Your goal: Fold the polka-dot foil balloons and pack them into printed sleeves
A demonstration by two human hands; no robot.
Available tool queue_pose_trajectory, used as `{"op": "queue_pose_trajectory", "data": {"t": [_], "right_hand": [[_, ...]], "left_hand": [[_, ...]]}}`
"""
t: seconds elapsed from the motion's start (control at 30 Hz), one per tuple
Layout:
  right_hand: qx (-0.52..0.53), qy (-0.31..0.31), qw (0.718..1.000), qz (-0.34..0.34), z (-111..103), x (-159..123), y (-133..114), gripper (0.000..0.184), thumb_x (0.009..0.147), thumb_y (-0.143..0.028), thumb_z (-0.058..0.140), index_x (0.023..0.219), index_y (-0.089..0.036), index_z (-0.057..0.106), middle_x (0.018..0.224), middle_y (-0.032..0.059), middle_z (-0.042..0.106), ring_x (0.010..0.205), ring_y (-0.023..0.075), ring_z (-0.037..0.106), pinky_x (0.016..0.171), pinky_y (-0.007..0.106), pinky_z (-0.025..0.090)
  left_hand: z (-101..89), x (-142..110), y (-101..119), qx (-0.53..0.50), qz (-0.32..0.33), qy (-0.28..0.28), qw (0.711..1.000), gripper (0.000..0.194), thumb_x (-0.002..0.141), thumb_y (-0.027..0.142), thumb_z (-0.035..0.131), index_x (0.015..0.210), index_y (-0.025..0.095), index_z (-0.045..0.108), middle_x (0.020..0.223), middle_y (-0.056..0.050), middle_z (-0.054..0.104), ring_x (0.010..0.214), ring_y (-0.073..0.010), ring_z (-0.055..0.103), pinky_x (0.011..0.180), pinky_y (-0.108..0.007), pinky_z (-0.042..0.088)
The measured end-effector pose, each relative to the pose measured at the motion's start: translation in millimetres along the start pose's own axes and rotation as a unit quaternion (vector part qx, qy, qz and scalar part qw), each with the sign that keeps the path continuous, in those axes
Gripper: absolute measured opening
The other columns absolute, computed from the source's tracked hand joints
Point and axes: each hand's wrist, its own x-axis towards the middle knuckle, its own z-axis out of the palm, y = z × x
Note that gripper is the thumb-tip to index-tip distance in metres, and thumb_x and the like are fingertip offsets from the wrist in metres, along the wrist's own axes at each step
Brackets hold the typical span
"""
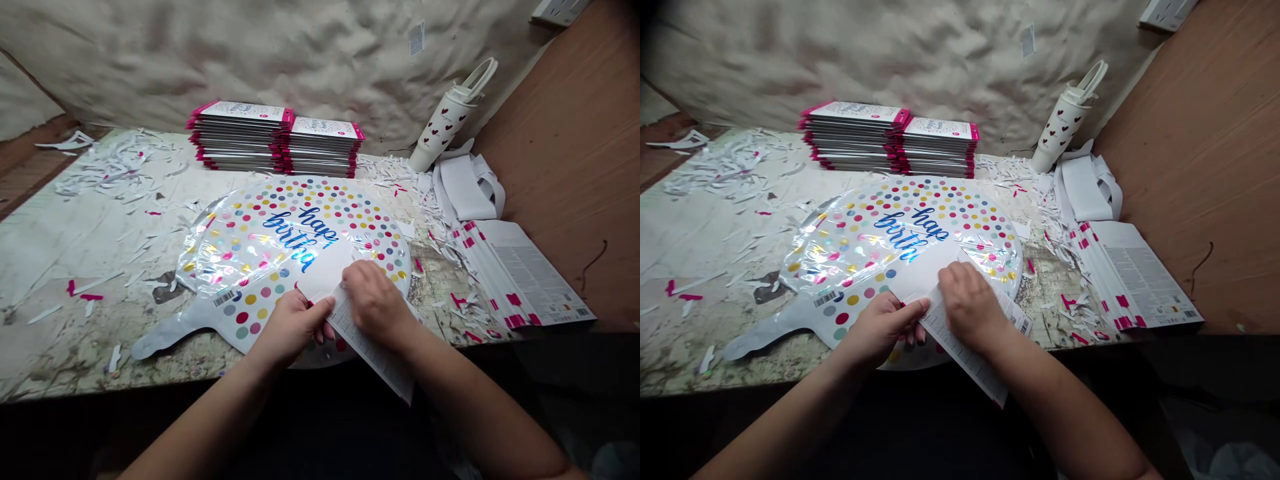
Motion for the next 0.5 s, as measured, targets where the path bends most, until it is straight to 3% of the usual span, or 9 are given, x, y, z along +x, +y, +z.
{"op": "queue_pose_trajectory", "data": {"t": [0.1,0.2,0.27,0.33,0.37,0.43,0.47,0.5], "right_hand": [[-0.080,0.020,0.984,0.160,-19,-8,46,0.023,0.078,-0.006,0.035,0.085,-0.014,0.055,0.082,0.0118,0.056,0.078,0.0229,0.051,0.069,0.037,0.045],[-0.169,0.004,0.934,0.314,-44,-21,82,0.022,0.080,-0.012,0.039,0.092,-0.012,0.058,0.089,0.0158,0.057,0.086,0.0289,0.053,0.072,0.044,0.045],[-0.142,-0.023,0.951,0.275,-52,-26,78,0.034,0.080,-0.017,0.044,0.112,-0.011,0.053,0.110,0.0179,0.055,0.103,0.0315,0.050,0.083,0.048,0.043],[-0.043,-0.084,0.987,0.128,-49,-26,54,0.053,0.080,-0.023,0.048,0.131,-0.014,0.038,0.130,0.0149,0.044,0.118,0.0293,0.041,0.093,0.046,0.040],[0.011,-0.113,0.992,0.051,-43,-24,39,0.059,0.080,-0.025,0.049,0.135,-0.014,0.032,0.134,0.0132,0.040,0.121,0.0277,0.038,0.096,0.044,0.039],[0.065,-0.086,0.994,-0.008,-30,-18,13,0.057,0.080,-0.018,0.046,0.135,-0.013,0.035,0.132,0.0143,0.041,0.121,0.0268,0.038,0.097,0.044,0.038],[0.081,-0.046,0.996,-0.014,-23,-14,5,0.053,0.080,-0.014,0.044,0.132,-0.012,0.040,0.126,0.0152,0.046,0.117,0.0262,0.041,0.096,0.044,0.039],[0.101,-0.004,0.995,-0.021,-17,-11,2,0.048,0.080,-0.011,0.042,0.128,-0.013,0.046,0.117,0.0147,0.051,0.112,0.0249,0.045,0.094,0.043,0.040]], "left_hand": [[-6.7,3,-4,-0.002,0.005,0.014,1.000,0.037,0.075,0.033,0.057,0.047,0.010,0.059,0.043,-0.005,0.059,0.036,-0.0061,0.047,0.039,-0.016,0.035],[-7.7,6,-6,-0.039,0.011,0.038,0.998,0.032,0.073,0.031,0.058,0.050,0.009,0.059,0.044,-0.006,0.059,0.036,-0.0066,0.047,0.039,-0.016,0.036],[-0.7,6,-4,-0.099,0.006,0.058,0.993,0.022,0.072,0.028,0.059,0.062,0.009,0.061,0.049,-0.006,0.061,0.039,-0.0083,0.050,0.040,-0.018,0.039],[8.2,2,0,-0.141,0.020,0.058,0.988,0.022,0.073,0.029,0.059,0.079,0.008,0.062,0.059,-0.007,0.065,0.047,-0.0112,0.057,0.046,-0.020,0.045],[10.9,-1,1,-0.132,0.037,0.038,0.990,0.026,0.073,0.030,0.059,0.088,0.009,0.061,0.065,-0.008,0.066,0.053,-0.0129,0.060,0.050,-0.022,0.047],[7.6,-11,4,-0.041,0.098,-0.012,0.994,0.036,0.074,0.033,0.062,0.102,0.012,0.058,0.079,-0.009,0.067,0.064,-0.0159,0.063,0.057,-0.025,0.051],[0.9,-15,5,0.030,0.144,-0.001,0.989,0.037,0.074,0.033,0.063,0.106,0.015,0.056,0.087,-0.008,0.067,0.069,-0.0170,0.063,0.059,-0.027,0.052],[-8.7,-19,5,0.107,0.207,0.050,0.971,0.039,0.073,0.031,0.064,0.109,0.018,0.054,0.096,-0.008,0.065,0.076,-0.0184,0.063,0.063,-0.029,0.052]]}}
